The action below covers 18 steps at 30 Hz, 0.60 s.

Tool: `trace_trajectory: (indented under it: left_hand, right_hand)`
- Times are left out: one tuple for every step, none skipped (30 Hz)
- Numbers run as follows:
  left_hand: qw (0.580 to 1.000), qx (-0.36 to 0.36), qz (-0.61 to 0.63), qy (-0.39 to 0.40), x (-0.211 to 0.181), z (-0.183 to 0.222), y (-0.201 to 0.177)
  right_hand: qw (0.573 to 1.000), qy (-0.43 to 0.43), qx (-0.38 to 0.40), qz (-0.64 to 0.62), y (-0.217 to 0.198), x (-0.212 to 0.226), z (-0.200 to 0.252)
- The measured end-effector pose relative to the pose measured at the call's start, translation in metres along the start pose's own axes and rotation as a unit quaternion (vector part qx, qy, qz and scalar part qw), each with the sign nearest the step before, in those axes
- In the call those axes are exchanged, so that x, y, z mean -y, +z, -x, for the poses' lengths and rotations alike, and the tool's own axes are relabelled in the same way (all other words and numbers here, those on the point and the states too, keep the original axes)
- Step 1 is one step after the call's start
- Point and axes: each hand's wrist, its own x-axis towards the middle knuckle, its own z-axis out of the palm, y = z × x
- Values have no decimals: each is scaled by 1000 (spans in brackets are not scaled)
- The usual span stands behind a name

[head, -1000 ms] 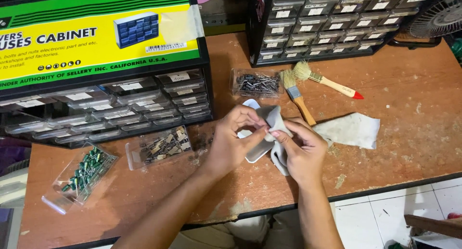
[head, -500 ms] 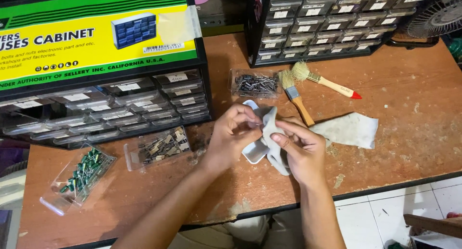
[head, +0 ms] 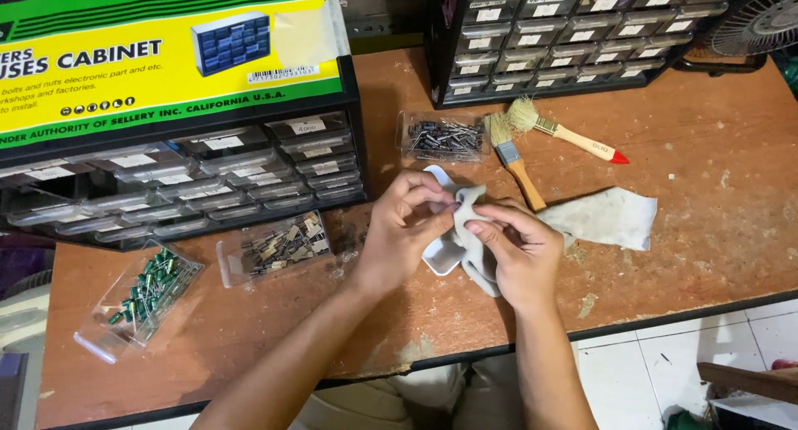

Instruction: Cleaning small metal screws and bolts with a cloth and sorting them into a plastic tray.

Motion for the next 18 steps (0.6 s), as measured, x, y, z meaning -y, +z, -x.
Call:
trace_trajectory:
  left_hand:
    - [1000,0,0,0,-2,0,1]
    - [1000,11,13,-17,-4,0,1]
    - [999,23,25,-34,-6,0,2]
    - [999,23,25,-34,-5,0,2]
    - [999,28,27,-37,-4,-1,1]
    - [998,32,29,-41,-4,-1,0]
    - [998,31,29,-40,-4,-1,-1]
    - [999,22,17,-27,-3,-2,-1]
    - [1000,13,6,-14,-3,-3,-2]
    - [1000,14,5,-14,-4,-2,-1]
    - [1000,12,-5,-13,-4,-1,1]
    - [1000,10,-15,-12,-5,0,1]
    - [1000,9,-15,-10,-6,2,3]
    - [999,13,-51,8,-7,4,5]
    - [996,16,-87,25,-8,7,7]
    - [996,15,-86,25,-8,7,7]
    - [991,18,-126,45,-9,7,6]
    - [984,21,-165,64,-11,7,6]
  right_hand:
    - [1000,0,0,0,-1,0,1]
    - [1000,-13,10,4,-1,1,1]
    - [999,-28,19,7,-2,1,1]
    - [999,-28,19,8,-1,5,-1]
    - [999,-43,22,22,0,9,-4]
    - [997,-58,24,37,1,13,-6]
    - [997,-58,25,37,3,12,-6]
    - [997,-62,22,49,3,12,-7]
    - [996,-65,19,63,4,11,-7]
    - [996,-65,18,63,1,6,-5]
    - [998,-52,2,46,-1,1,-3]
    - [999,-38,-14,29,-3,-3,-1]
    - [999,-39,-13,29,-4,-2,-1]
    - [1000,-14,-10,23,-4,-1,0]
    - [1000,12,-6,17,-5,0,1]
    - [1000,12,-5,17,-2,5,0]
    - [1000,19,9,15,2,10,-2]
    - [999,26,22,12,5,16,-4]
